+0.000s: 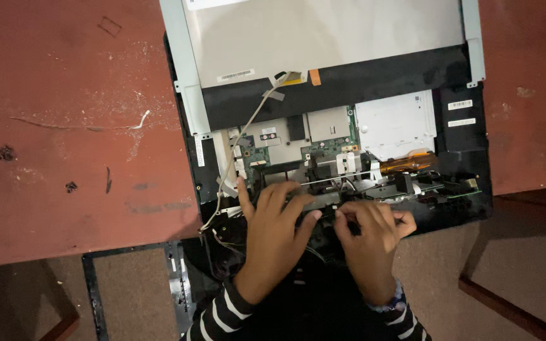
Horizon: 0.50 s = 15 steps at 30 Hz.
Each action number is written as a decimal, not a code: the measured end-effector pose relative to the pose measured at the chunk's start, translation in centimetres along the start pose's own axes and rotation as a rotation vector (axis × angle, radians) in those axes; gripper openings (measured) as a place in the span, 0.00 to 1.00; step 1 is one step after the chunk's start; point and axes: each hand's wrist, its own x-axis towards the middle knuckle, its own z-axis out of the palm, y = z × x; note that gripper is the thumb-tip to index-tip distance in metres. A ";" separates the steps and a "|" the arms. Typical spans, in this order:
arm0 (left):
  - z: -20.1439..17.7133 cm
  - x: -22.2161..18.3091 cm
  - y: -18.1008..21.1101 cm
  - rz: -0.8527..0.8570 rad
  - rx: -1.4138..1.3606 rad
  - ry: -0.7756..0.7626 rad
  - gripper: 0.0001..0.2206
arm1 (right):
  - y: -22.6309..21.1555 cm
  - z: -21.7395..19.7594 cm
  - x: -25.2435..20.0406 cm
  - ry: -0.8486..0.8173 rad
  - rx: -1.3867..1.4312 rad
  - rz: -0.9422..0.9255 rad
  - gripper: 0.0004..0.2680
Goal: The person removes an internal component from a disassembled computer chassis, then uses a screwdriver to loosen screws on the internal frame before lifting the screen panel to reconnect cables underneath.
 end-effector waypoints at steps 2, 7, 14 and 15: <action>0.0 0.0 -0.1 0.022 -0.015 0.036 0.08 | 0.3 0.2 0.1 -0.025 0.118 -0.056 0.02; 0.2 0.0 -0.2 0.020 -0.020 0.007 0.09 | 0.7 0.6 -0.1 -0.028 -0.047 -0.102 0.02; 0.4 -0.1 -0.4 0.060 0.005 0.018 0.09 | 0.6 0.5 0.1 -0.051 0.050 -0.164 0.01; 0.4 0.0 -0.3 0.060 0.005 0.018 0.09 | 0.7 0.6 0.1 -0.052 0.050 -0.164 0.01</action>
